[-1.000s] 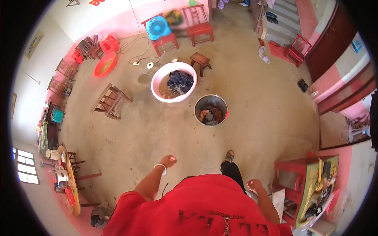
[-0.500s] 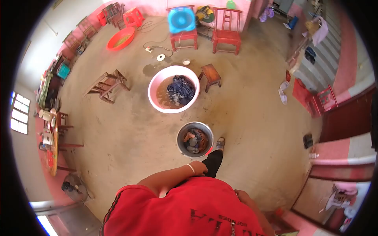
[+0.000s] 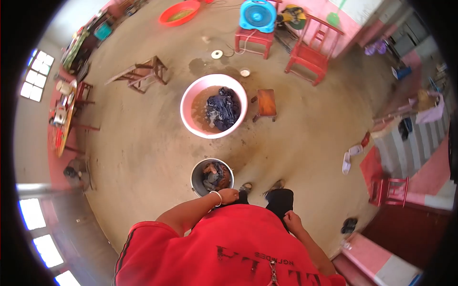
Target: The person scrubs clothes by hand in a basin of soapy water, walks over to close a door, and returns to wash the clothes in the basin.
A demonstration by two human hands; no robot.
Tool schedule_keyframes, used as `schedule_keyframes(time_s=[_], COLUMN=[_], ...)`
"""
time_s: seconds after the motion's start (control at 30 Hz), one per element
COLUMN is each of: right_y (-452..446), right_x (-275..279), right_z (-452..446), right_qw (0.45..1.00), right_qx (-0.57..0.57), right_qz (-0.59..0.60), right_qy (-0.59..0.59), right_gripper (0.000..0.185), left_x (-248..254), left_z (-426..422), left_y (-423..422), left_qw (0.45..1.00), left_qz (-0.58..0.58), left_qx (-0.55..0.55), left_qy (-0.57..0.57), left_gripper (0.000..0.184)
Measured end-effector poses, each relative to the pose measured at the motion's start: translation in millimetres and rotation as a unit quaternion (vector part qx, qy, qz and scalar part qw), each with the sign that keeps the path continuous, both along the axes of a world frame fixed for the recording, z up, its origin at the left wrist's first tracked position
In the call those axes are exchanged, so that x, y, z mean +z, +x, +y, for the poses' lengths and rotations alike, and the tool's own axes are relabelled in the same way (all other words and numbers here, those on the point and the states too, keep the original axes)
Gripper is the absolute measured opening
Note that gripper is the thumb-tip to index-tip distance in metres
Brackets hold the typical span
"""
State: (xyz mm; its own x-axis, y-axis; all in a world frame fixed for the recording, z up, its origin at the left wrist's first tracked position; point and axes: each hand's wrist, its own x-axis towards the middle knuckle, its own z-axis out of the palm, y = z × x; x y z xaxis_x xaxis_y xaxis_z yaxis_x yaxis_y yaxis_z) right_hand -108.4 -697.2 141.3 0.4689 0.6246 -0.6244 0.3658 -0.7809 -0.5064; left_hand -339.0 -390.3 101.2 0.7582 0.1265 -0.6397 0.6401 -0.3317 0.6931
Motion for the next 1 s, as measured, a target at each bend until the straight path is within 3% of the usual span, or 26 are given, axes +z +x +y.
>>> schedule_keyframes(time_s=[0.07,0.13,0.2,0.27,0.4,0.43,0.47,0.53,0.57,0.63,0.67,0.8,0.87,0.9,0.93,0.97,1.0], right_y=[46.9,86.5,140.8,206.4,320.9,350.4,376.1,406.7,414.2,424.3,430.1,437.7,453.4,472.6,487.4,490.5,487.3], right_x=[-5.4,25.6,51.2,43.1,32.2,25.0,23.0,39.3,47.0,59.4,59.2,60.0,12.1,-30.4,-49.6,-45.7,-39.6], right_z=[18.6,42.6,67.3,77.6,139.6,149.1,154.9,178.4,197.2,238.7,255.0,332.1,340.7,331.4,341.6,360.3,379.9], right_qw=[0.999,0.981,0.989,0.982,0.969,0.96,0.948,0.933,0.925,0.924,0.93,0.913,0.921,0.94,0.953,0.952,0.949], right_qx=[-0.015,-0.025,0.016,-0.019,0.031,0.057,0.087,0.075,0.045,0.08,0.098,0.136,0.136,0.14,0.146,0.257,0.264], right_qz=[0.038,0.187,0.146,0.189,0.229,0.236,0.242,0.274,0.3,0.272,0.235,0.257,0.227,0.21,0.195,0.115,0.113], right_qy=[0.032,0.049,-0.017,-0.01,-0.09,-0.136,-0.186,-0.219,-0.23,-0.255,-0.265,-0.287,-0.286,-0.23,-0.178,-0.119,-0.127], right_gripper=[0.023,0.023,0.022,0.023,0.025,0.025,0.025,0.026,0.027,0.028,0.03,0.033,0.031,0.028,0.025,0.02,0.02], left_x=[-10.7,-21.1,-32.1,-79.1,-30.8,-14.4,12.8,101.3,145.5,201.7,168.7,179.1,147.8,94.5,57.1,45.4,35.6], left_z=[5.2,8.9,14.1,12.5,8.4,8.5,12.0,16.8,14.3,14.6,-24.7,-7.7,-3.6,-14.2,-16.9,-7.5,-1.3], left_y=[21.0,43.1,68.7,91.6,166.3,174.2,181.4,195.4,203.5,223.1,195.1,206.7,198.1,183.8,176.9,170.7,167.9], left_qw=[1.0,0.999,0.999,0.979,0.992,0.984,0.984,0.914,0.904,0.696,0.917,0.871,0.851,0.747,0.607,0.703,0.697], left_qz=[0.017,0.036,0.04,-0.101,-0.009,-0.044,-0.004,0.11,0.123,0.221,0.091,0.054,0.038,0.049,0.057,0.122,0.122], left_qx=[0.001,0.026,0.025,-0.15,0.018,0.141,0.156,0.385,0.402,0.618,0.386,0.486,0.524,0.636,0.716,0.657,0.661], left_qy=[-0.01,-0.008,-0.003,0.097,0.126,0.096,0.086,-0.071,-0.079,-0.291,-0.041,-0.039,-0.031,-0.187,-0.34,-0.243,-0.251], left_gripper=[0.031,0.034,0.031,0.027,0.023,0.023,0.026,0.03,0.03,0.03,0.028,0.026,0.025,0.024,0.024,0.023,0.023])
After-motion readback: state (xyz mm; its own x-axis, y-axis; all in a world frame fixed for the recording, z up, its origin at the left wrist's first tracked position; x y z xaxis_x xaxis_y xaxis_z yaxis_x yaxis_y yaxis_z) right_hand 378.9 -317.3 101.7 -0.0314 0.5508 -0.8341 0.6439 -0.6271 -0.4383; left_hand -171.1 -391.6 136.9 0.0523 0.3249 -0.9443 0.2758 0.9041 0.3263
